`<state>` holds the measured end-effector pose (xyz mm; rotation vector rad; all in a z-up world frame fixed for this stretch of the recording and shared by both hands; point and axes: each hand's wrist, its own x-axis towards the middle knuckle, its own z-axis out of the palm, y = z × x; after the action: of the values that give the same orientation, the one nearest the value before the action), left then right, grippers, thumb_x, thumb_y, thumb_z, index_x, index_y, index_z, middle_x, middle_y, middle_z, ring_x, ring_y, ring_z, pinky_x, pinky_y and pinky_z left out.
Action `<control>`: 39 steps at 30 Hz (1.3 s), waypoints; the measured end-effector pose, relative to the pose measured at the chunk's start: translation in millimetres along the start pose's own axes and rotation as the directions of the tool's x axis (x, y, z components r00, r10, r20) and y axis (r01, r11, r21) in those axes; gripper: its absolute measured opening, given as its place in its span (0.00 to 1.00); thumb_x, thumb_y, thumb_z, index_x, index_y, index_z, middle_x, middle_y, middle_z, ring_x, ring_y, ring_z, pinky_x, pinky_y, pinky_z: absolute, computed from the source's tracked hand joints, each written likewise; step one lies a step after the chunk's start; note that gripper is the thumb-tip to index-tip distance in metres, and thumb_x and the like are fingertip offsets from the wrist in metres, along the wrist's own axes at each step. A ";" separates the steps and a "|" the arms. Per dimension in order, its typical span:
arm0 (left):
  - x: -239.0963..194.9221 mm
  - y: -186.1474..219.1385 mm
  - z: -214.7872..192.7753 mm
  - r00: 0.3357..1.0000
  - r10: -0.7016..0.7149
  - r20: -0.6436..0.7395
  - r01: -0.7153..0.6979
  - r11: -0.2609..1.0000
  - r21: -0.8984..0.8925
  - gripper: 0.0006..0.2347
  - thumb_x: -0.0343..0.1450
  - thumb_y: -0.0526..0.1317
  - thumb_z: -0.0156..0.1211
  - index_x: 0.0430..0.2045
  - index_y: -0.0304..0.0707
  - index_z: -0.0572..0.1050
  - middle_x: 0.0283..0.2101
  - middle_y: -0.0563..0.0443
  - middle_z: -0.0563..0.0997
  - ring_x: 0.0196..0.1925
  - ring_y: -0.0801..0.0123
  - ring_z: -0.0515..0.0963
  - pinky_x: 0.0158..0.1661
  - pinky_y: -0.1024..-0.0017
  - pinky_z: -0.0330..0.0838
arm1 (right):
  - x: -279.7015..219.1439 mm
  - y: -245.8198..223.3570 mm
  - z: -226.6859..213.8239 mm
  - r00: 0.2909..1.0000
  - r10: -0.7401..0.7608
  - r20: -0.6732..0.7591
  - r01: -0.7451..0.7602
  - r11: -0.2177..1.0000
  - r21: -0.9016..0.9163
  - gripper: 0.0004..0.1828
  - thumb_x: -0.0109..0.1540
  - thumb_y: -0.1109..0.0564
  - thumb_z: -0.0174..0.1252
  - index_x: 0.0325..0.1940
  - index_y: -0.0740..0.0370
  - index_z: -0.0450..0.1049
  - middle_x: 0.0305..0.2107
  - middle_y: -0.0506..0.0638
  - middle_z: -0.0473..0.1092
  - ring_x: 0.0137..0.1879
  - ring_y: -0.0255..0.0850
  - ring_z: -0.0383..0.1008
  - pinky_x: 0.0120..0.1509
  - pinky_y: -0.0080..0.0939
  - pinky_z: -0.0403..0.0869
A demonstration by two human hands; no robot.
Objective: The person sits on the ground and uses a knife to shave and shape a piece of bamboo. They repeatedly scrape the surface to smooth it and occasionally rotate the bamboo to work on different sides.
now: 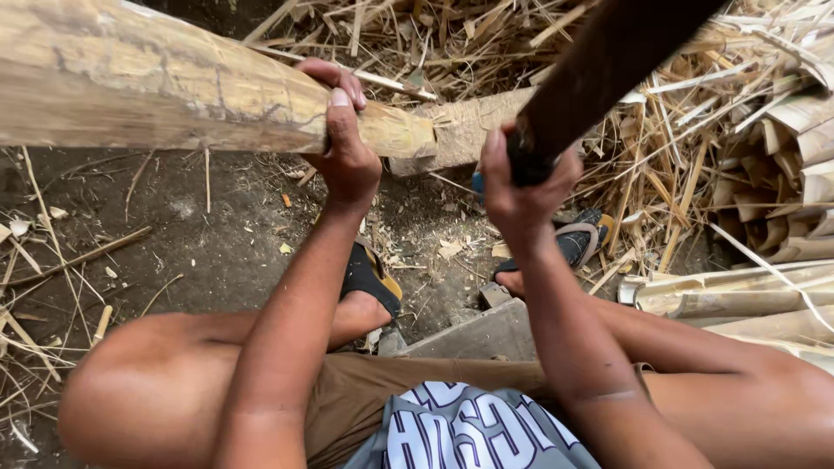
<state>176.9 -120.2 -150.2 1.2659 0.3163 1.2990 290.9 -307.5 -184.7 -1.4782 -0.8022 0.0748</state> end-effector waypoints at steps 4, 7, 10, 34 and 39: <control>0.9 -3.4 3.1 0.999 0.041 -0.024 -0.041 0.999 0.001 0.06 0.75 0.33 0.47 0.44 0.38 0.63 0.36 0.52 0.68 0.38 0.72 0.69 0.39 0.74 0.69 | -65.6 78.5 38.8 0.753 0.622 0.214 -0.414 0.700 -0.582 0.11 0.55 0.58 0.66 0.35 0.66 0.72 0.23 0.54 0.74 0.29 0.39 0.75 0.34 0.39 0.73; 6.5 -9.3 4.0 0.999 0.037 -0.037 -0.037 0.999 -0.009 0.04 0.75 0.34 0.48 0.41 0.37 0.64 0.34 0.52 0.68 0.35 0.73 0.68 0.37 0.73 0.68 | -66.1 80.1 27.3 0.689 0.685 0.236 -0.437 0.653 -0.618 0.09 0.58 0.57 0.62 0.38 0.65 0.75 0.25 0.53 0.74 0.29 0.38 0.73 0.34 0.41 0.72; 4.9 -3.2 2.1 0.998 0.069 -0.008 -0.069 0.997 -0.017 0.04 0.75 0.34 0.48 0.41 0.40 0.64 0.36 0.53 0.67 0.34 0.75 0.67 0.37 0.76 0.67 | -29.5 26.4 23.4 0.646 0.716 0.264 -0.557 0.679 -0.478 0.09 0.59 0.55 0.59 0.38 0.63 0.72 0.24 0.48 0.75 0.25 0.35 0.75 0.29 0.37 0.76; 5.9 -7.4 2.7 0.996 0.087 -0.006 -0.086 0.993 0.075 0.08 0.74 0.33 0.47 0.47 0.39 0.63 0.38 0.51 0.69 0.36 0.71 0.70 0.39 0.74 0.73 | -52.0 46.0 32.8 0.975 0.215 0.062 -0.186 0.931 -0.313 0.09 0.65 0.55 0.61 0.38 0.62 0.71 0.22 0.51 0.69 0.26 0.35 0.70 0.31 0.41 0.73; -2.5 -19.6 -9.1 0.989 0.120 -0.087 -0.111 0.988 0.105 0.17 0.77 0.37 0.51 0.60 0.35 0.59 0.46 0.46 0.79 0.49 0.67 0.82 0.55 0.65 0.83 | -98.0 118.5 31.8 0.700 0.698 0.151 -0.524 0.645 -0.556 0.06 0.56 0.59 0.59 0.31 0.64 0.73 0.23 0.54 0.75 0.29 0.41 0.77 0.36 0.45 0.74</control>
<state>179.3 -113.1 -170.6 1.3265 0.3829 1.4590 251.3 -313.9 -336.5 -2.2210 -0.5628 0.7460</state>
